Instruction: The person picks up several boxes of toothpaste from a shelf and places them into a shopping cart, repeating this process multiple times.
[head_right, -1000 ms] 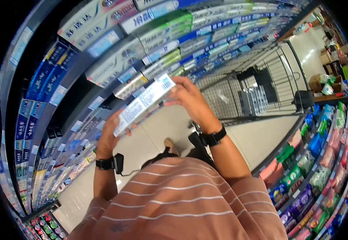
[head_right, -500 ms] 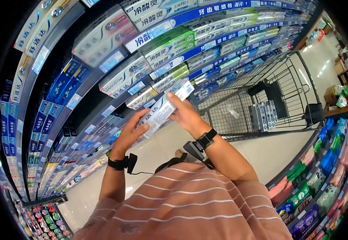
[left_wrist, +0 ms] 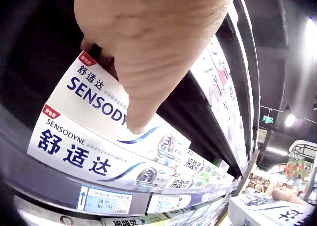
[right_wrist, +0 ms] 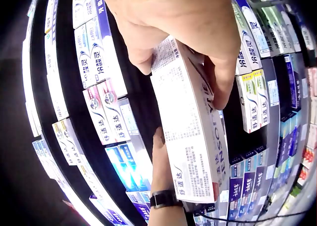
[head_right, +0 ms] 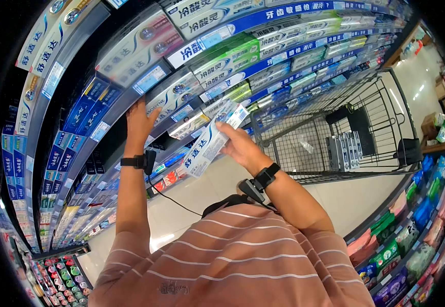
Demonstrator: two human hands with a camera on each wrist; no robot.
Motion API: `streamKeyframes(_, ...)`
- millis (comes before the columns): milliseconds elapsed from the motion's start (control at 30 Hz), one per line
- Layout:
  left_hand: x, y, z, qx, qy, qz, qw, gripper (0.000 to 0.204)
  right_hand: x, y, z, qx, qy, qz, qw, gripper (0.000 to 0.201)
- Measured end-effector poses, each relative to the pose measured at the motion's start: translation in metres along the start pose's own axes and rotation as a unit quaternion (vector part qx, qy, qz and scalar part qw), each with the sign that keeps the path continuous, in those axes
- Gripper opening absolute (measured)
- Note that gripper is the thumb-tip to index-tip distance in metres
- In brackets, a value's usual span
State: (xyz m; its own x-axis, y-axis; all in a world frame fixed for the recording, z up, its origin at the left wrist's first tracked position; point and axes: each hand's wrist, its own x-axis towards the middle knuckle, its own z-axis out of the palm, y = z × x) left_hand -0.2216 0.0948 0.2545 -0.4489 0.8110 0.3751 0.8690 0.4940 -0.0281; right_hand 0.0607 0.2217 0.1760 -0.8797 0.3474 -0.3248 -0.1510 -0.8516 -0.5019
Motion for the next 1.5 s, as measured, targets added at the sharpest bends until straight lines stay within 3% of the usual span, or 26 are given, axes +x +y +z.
streamKeyframes(100,0.010,-0.012,0.010,0.010,-0.017,0.023,1.000,0.072,0.013,0.003,0.013,-0.001,0.004,-0.004,1.000,0.034)
streamKeyframes(200,0.025,-0.021,0.013,-0.054,-0.096,-0.005,0.994,0.068,0.037,0.016,0.011,0.021,0.003,-0.013,1.000,0.030)
streamKeyframes(300,0.026,-0.024,0.005,-0.084,-0.096,0.008,0.992,0.059,0.052,0.026,0.013,0.051,0.007,-0.015,0.999,0.026)
streamKeyframes(500,-0.003,-0.021,-0.006,-0.086,0.015,0.061,0.994,0.054,0.067,0.036,0.019,0.065,0.024,-0.020,0.997,0.030)
streamKeyframes(633,-0.027,0.008,-0.033,-0.125,-0.037,0.026,0.991,0.054,0.078,0.046,0.013,0.080,0.021,-0.030,0.996,0.034)
streamKeyframes(733,-0.051,0.019,-0.016,-0.314,-0.094,-0.068,0.942,0.051,0.077,0.043,0.020,0.083,0.016,-0.031,0.996,0.042)
streamKeyframes(767,-0.052,0.027,-0.019,-0.416,-0.183,-0.133,0.881,0.046,0.075,0.040,0.024,0.095,0.012,-0.032,0.995,0.046)
streamKeyframes(867,-0.059,0.046,-0.013,-0.489,-0.202,-0.130,0.838,0.043,0.076,0.036,0.024,0.098,-0.046,-0.055,0.993,0.071)
streamKeyframes(967,-0.071,0.048,0.014,-0.462,-0.234,-0.107,0.849,0.045,0.070,0.039,0.021,0.067,-0.027,-0.078,0.994,0.070)
streamKeyframes(1033,-0.070,0.061,0.005,-0.451,-0.256,-0.096,0.850,0.048,0.063,0.040,0.024,0.047,-0.024,-0.097,0.994,0.065)
streamKeyframes(1167,-0.072,0.077,-0.003,-0.362,-0.260,-0.017,0.895,0.047,0.058,0.040,0.014,0.038,0.008,-0.081,0.996,0.045)
streamKeyframes(1267,-0.045,0.049,0.009,-0.257,-0.075,0.097,0.959,0.052,0.052,0.036,0.008,0.025,-0.003,-0.077,0.997,0.043)
streamKeyframes(1333,-0.008,0.027,0.009,-0.123,0.006,0.099,0.987,0.060,0.046,0.034,0.003,0.029,-0.042,-0.079,0.996,0.044)
streamKeyframes(1400,0.018,0.009,0.018,-0.039,-0.105,0.017,0.994,0.066,0.052,0.044,-0.013,0.041,-0.020,-0.089,0.995,0.043)
streamKeyframes(1500,0.034,-0.027,0.058,-0.064,-0.234,-0.013,0.970,0.067,0.038,0.043,-0.034,0.031,0.043,-0.082,0.995,0.041)
